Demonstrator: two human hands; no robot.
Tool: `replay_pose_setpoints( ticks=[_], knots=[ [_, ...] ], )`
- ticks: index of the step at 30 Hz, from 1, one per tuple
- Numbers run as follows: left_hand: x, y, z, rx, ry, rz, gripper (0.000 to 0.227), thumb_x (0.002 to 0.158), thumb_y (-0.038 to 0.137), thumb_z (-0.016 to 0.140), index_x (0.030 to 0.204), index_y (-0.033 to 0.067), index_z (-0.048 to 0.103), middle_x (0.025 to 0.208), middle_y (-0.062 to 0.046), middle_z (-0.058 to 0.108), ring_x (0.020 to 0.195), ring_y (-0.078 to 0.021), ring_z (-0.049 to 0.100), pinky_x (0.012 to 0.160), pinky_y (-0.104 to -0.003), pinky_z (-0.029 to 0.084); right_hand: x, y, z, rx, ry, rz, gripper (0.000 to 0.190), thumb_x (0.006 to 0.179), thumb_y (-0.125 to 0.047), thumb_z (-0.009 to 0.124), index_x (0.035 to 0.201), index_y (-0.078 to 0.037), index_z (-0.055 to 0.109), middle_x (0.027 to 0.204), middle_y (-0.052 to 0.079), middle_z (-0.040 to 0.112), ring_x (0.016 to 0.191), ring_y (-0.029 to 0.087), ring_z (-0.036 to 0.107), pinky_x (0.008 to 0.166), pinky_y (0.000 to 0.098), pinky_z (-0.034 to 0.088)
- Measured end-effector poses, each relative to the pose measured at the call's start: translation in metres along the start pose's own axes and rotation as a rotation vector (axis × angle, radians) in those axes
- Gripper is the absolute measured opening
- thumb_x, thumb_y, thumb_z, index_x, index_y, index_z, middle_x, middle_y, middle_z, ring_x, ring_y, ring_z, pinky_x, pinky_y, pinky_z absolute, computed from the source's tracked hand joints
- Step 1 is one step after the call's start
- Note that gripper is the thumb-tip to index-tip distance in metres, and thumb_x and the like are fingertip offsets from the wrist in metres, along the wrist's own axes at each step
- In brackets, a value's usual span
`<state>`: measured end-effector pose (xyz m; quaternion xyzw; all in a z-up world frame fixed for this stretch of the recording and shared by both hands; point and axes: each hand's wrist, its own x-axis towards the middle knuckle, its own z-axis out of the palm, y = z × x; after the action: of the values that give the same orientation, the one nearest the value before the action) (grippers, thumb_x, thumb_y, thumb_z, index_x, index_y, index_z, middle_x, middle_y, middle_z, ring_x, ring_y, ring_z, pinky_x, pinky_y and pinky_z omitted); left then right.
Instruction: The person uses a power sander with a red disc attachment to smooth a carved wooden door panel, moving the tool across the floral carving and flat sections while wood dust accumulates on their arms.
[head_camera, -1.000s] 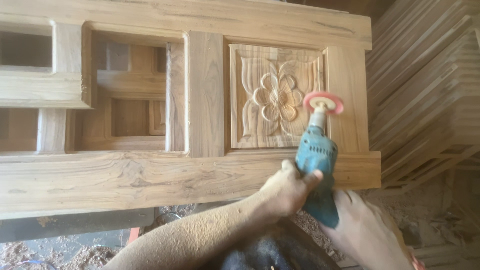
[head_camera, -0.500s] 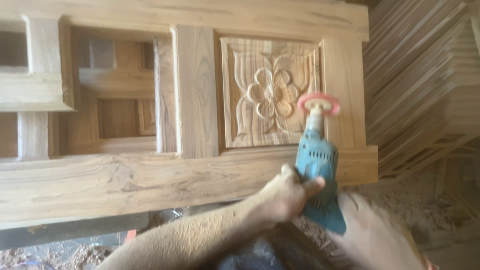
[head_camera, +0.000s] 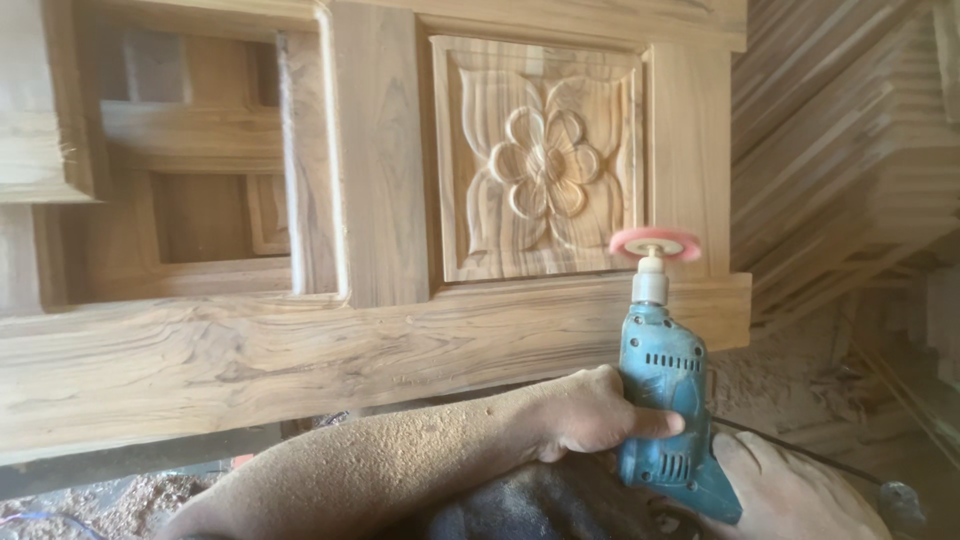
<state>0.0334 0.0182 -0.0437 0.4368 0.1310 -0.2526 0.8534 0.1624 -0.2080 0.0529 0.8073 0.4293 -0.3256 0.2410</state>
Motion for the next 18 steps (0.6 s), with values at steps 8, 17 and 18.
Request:
replay_pose_setpoints(
  ticks=[8, 17, 18],
  knots=[
    [-0.008, -0.022, -0.022, -0.175, -0.172, 0.077, 0.075, 0.074, 0.036, 0.082, 0.138, 0.0041, 0.060, 0.137, -0.020, 0.066, 0.135, -0.0378, 0.055, 0.115, -0.055, 0.036, 0.007, -0.007, -0.002, -0.103, -0.023, -0.107, 0.071, 0.072, -0.056, 0.082, 0.124, -0.015, 0.058, 0.122, 0.008, 0.063, 0.112, 0.026, 0.069, 0.092, 0.0398, 0.056],
    [-0.032, -0.026, -0.044, -0.333, -0.112, 0.125, 0.077, 0.073, 0.034, 0.082, 0.137, 0.0062, 0.050, 0.131, -0.020, 0.065, 0.127, -0.0368, 0.061, 0.107, -0.055, 0.052, 0.030, -0.035, -0.037, -0.293, -0.001, -0.205, 0.081, 0.069, -0.066, 0.083, 0.123, -0.012, 0.057, 0.105, 0.005, 0.063, 0.101, 0.025, 0.070, 0.086, 0.0399, 0.057],
    [-0.031, -0.023, -0.046, -0.318, -0.082, 0.149, 0.074, 0.076, 0.034, 0.080, 0.137, 0.0049, 0.051, 0.130, -0.020, 0.066, 0.125, -0.0363, 0.063, 0.106, -0.054, 0.052, 0.032, -0.041, -0.042, -0.287, 0.008, -0.202, 0.079, 0.067, -0.062, 0.084, 0.122, -0.011, 0.057, 0.101, 0.005, 0.062, 0.100, 0.025, 0.070, 0.085, 0.0405, 0.057]
  ],
)
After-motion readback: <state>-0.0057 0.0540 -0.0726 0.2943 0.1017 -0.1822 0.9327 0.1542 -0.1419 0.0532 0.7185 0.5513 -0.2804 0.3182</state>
